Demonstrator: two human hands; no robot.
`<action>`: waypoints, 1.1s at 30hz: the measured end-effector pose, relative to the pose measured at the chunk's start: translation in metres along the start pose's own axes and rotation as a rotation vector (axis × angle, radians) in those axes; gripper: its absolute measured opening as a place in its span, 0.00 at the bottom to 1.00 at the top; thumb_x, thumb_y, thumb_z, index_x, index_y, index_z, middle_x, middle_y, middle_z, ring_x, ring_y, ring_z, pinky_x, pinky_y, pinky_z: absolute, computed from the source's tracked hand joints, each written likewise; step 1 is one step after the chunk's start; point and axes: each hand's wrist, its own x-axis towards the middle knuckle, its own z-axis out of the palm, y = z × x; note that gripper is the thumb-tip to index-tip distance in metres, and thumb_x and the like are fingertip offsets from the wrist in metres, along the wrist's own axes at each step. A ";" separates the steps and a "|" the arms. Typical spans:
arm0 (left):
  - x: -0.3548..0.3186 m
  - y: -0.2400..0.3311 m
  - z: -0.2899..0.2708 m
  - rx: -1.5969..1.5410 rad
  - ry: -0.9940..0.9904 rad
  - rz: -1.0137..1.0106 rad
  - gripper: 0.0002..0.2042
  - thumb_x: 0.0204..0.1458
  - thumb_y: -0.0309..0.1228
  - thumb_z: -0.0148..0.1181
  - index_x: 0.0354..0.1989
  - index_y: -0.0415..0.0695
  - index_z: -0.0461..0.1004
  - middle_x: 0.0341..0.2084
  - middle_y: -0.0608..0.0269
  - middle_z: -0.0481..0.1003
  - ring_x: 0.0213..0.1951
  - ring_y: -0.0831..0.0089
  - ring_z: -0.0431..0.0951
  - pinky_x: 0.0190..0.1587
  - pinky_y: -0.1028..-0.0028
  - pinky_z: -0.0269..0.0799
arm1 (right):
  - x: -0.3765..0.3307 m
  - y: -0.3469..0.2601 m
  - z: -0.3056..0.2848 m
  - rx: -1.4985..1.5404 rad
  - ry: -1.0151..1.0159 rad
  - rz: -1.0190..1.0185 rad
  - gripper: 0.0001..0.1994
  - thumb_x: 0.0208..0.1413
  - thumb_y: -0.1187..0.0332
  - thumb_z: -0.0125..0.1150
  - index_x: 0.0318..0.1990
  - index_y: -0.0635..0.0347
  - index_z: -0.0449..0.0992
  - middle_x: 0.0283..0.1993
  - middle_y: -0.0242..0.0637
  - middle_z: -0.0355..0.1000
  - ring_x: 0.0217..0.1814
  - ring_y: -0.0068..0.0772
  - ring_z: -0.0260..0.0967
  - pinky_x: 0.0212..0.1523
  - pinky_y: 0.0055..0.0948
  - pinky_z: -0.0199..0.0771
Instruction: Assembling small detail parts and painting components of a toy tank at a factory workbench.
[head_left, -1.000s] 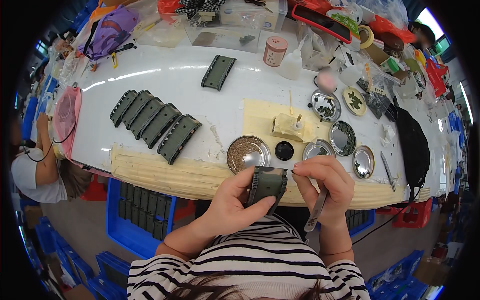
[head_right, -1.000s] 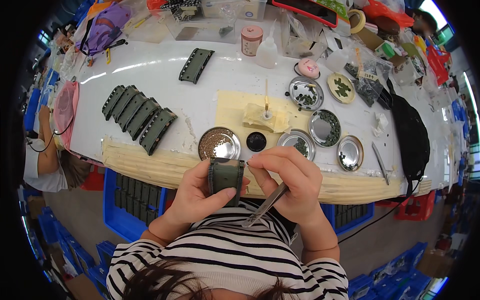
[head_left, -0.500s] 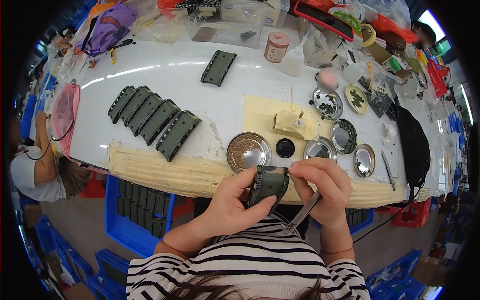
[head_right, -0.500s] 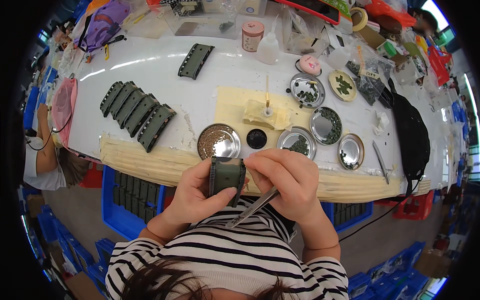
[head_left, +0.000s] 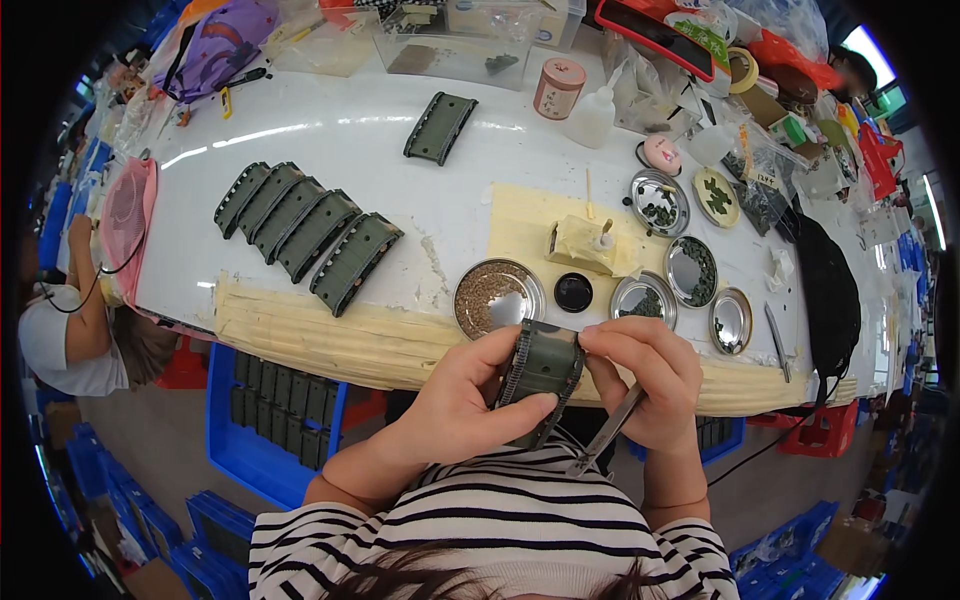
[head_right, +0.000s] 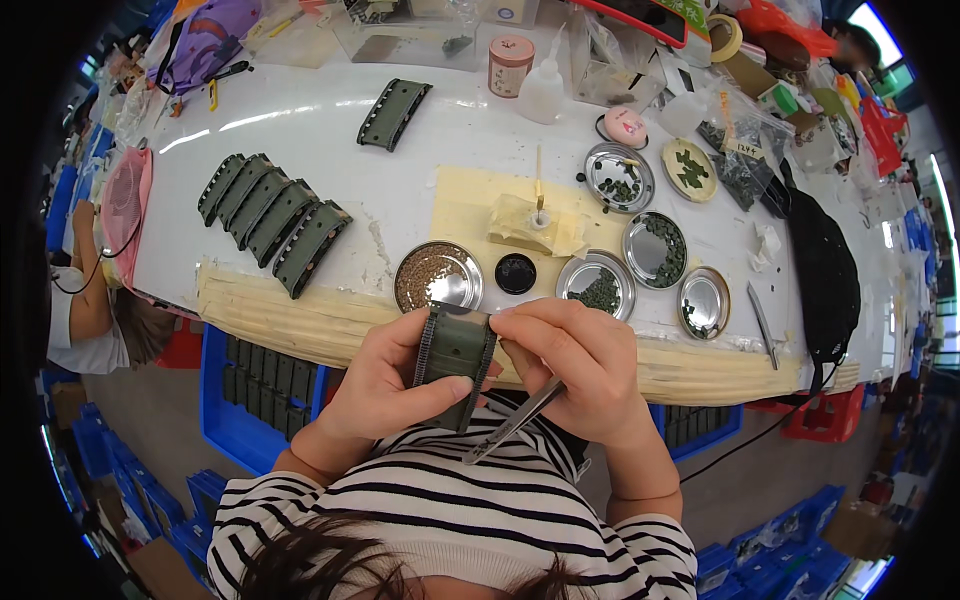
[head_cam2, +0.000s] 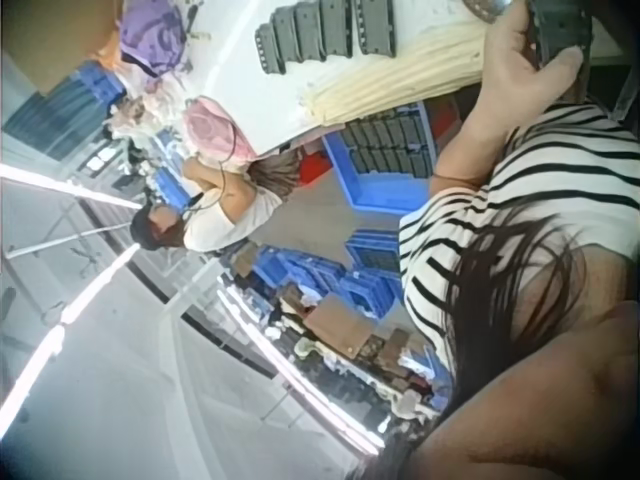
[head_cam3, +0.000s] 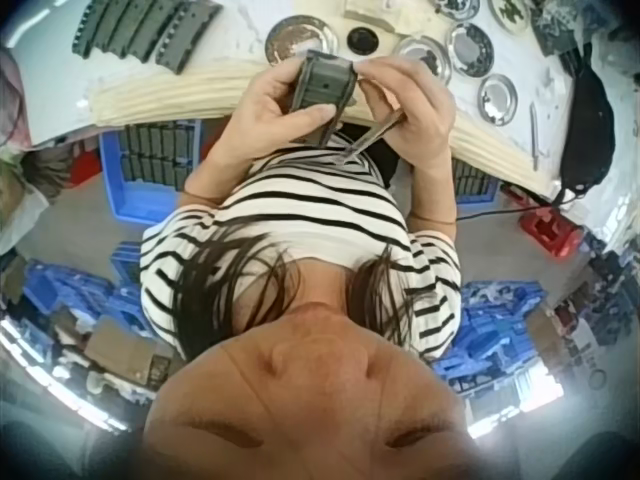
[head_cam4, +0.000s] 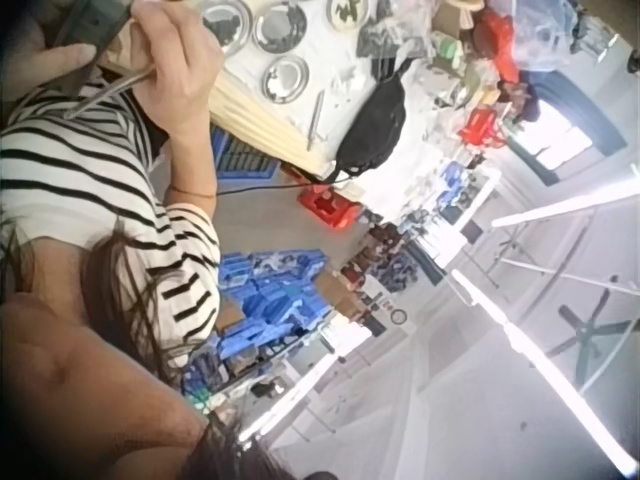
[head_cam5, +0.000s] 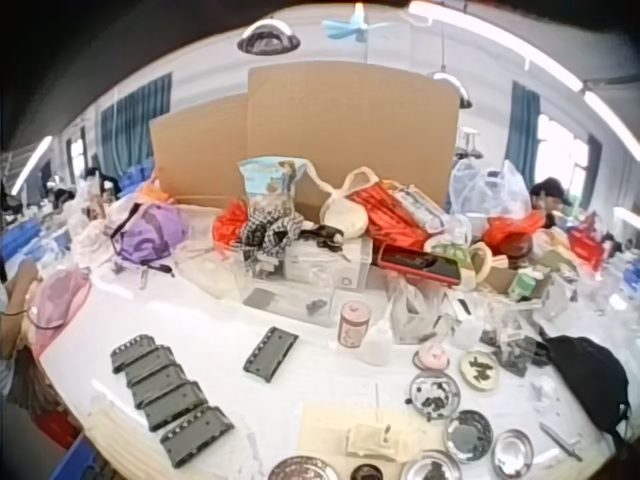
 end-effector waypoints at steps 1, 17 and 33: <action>0.000 0.000 0.000 0.005 -0.007 0.004 0.18 0.53 0.18 0.57 0.53 0.34 0.66 0.40 0.56 0.78 0.40 0.76 0.78 0.45 0.75 0.75 | 0.000 0.001 0.000 0.009 0.009 0.001 0.14 0.39 0.80 0.69 0.38 0.60 0.79 0.32 0.37 0.76 0.28 0.33 0.74 0.24 0.26 0.71; 0.003 -0.003 0.001 0.065 0.008 0.088 0.19 0.54 0.18 0.56 0.55 0.34 0.66 0.42 0.53 0.77 0.42 0.74 0.78 0.47 0.72 0.75 | -0.008 0.000 0.000 0.076 0.055 0.045 0.17 0.39 0.80 0.70 0.41 0.61 0.79 0.30 0.36 0.74 0.29 0.31 0.72 0.24 0.25 0.69; 0.006 -0.004 -0.002 -0.041 -0.009 -0.021 0.19 0.58 0.19 0.52 0.58 0.36 0.61 0.46 0.56 0.74 0.46 0.77 0.75 0.51 0.75 0.72 | -0.050 0.082 -0.132 -0.312 -0.091 0.794 0.05 0.50 0.77 0.65 0.34 0.66 0.77 0.24 0.27 0.70 0.24 0.13 0.59 0.24 0.18 0.56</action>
